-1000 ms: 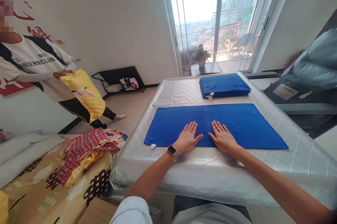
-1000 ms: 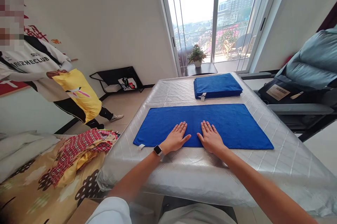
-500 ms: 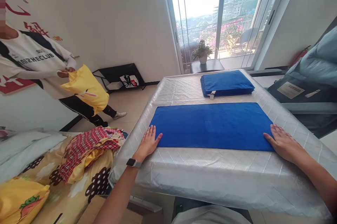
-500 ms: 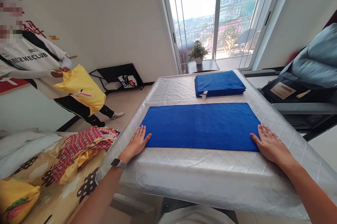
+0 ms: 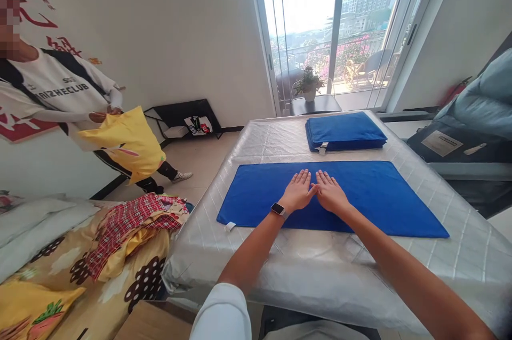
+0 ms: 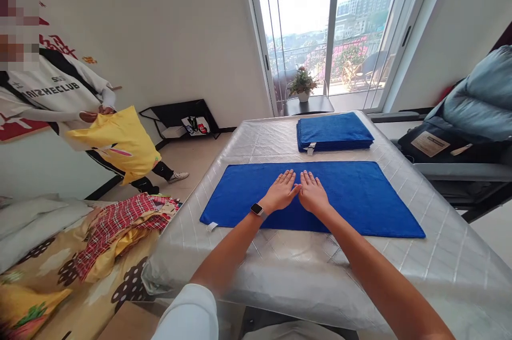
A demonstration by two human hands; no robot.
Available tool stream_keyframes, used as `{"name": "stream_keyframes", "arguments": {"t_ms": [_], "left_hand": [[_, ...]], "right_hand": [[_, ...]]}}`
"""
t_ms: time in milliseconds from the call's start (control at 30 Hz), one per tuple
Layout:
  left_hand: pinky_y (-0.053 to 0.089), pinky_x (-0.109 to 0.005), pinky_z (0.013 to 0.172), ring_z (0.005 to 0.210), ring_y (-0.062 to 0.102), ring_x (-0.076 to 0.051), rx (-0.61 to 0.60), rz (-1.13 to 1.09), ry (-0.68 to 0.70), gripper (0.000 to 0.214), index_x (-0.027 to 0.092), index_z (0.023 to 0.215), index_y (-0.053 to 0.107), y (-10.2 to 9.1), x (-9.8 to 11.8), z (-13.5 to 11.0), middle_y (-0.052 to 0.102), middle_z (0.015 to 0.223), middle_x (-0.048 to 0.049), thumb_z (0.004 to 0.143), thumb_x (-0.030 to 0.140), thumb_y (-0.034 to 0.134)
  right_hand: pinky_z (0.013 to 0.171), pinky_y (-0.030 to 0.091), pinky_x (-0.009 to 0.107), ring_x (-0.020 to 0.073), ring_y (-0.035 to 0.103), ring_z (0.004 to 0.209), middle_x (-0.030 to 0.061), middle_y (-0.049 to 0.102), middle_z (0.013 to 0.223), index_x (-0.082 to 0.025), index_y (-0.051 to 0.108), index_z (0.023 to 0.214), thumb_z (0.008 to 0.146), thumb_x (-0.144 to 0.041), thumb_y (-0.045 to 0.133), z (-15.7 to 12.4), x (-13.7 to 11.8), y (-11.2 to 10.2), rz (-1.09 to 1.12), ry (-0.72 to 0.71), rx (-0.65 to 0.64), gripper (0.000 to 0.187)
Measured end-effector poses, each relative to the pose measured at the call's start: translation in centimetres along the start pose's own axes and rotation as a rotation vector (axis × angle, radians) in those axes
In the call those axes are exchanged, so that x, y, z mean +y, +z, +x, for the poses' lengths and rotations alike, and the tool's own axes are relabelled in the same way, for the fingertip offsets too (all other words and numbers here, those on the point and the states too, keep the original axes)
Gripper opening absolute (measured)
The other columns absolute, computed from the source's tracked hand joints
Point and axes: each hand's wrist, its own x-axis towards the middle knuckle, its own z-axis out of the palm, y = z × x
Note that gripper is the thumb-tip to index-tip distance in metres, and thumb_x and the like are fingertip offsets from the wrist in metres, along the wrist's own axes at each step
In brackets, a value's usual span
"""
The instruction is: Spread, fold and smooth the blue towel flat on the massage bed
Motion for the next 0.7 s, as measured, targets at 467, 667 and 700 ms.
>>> {"name": "stream_keyframes", "arguments": {"t_ms": [467,667,700], "left_hand": [[0.017,-0.043,0.13,0.158,0.019,-0.023,0.046,-0.05,-0.063,0.081,0.01,0.163,0.029,2.7,-1.4,-0.2,0.027,0.169,-0.0141,0.105,0.063,0.008],[0.015,-0.045,0.129,0.158,0.016,-0.026,0.001,0.006,-0.319,0.085,0.004,0.161,0.028,1.2,-10.9,-5.9,0.023,0.169,-0.0185,0.105,0.064,0.007],[0.015,-0.045,0.129,0.158,0.017,-0.027,0.011,0.022,-0.37,0.085,0.003,0.161,0.028,0.9,-12.9,-7.5,0.023,0.168,-0.0192,0.105,0.063,0.007]], "right_hand": [[0.129,0.014,0.045,0.0251,0.017,0.158,0.0126,0.02,0.17,-0.006,0.027,0.164,0.105,-0.047,0.019,-0.1,1.3,2.5,-0.013,0.083,-0.051,0.072],[0.128,0.015,0.048,0.0277,0.017,0.158,0.014,0.02,0.17,-0.002,0.027,0.163,0.104,-0.054,0.016,-2.8,11.4,1.1,-0.024,0.262,-0.026,0.079],[0.128,0.016,0.049,0.0295,0.018,0.158,0.0155,0.021,0.17,0.0,0.026,0.163,0.104,-0.055,0.016,-3.6,13.9,0.9,-0.009,0.308,-0.014,0.081]]}}
